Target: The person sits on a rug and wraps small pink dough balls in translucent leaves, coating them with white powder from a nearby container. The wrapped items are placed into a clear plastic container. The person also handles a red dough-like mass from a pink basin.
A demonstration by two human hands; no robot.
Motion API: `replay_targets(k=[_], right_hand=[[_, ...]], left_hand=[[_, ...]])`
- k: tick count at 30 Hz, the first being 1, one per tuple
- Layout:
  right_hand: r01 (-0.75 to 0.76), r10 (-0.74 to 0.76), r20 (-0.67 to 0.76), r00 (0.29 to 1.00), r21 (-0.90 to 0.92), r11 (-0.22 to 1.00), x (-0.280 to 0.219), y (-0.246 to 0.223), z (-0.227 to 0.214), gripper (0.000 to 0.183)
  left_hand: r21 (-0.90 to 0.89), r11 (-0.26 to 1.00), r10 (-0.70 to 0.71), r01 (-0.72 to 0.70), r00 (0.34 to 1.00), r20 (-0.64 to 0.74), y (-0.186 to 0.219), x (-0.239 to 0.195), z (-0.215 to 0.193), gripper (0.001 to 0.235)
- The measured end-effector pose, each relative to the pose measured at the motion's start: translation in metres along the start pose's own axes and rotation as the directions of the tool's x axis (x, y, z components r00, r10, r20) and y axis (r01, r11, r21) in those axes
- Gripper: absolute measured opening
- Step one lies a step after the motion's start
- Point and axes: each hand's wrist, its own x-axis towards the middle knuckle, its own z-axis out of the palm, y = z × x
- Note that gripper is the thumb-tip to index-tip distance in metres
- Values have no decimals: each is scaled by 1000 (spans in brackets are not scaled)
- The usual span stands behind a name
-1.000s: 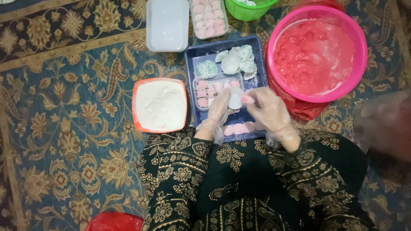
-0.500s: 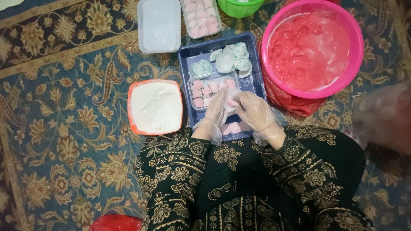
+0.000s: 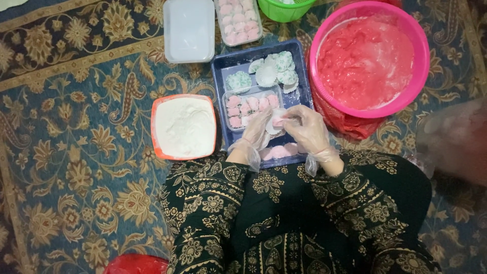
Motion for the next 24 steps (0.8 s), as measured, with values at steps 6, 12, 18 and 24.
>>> replay_targets(k=[6, 12, 18, 24], right_hand=[[248, -240, 103, 965, -81, 965, 4, 15, 12, 17], [521, -500, 146, 853, -233, 821, 5, 16, 10, 13], [385, -376, 92, 922, -320, 866, 8, 22, 4, 28], [351, -220, 328, 919, -424, 835, -10, -15, 6, 89]], left_hand=[[-138, 988, -49, 66, 991, 127, -24, 56, -60, 38], [212, 958, 93, -194, 907, 411, 26, -8, -17, 40], [-219, 972, -80, 82, 997, 19, 22, -29, 24, 45], [-115, 992, -57, 59, 998, 25, 26, -55, 40, 52]])
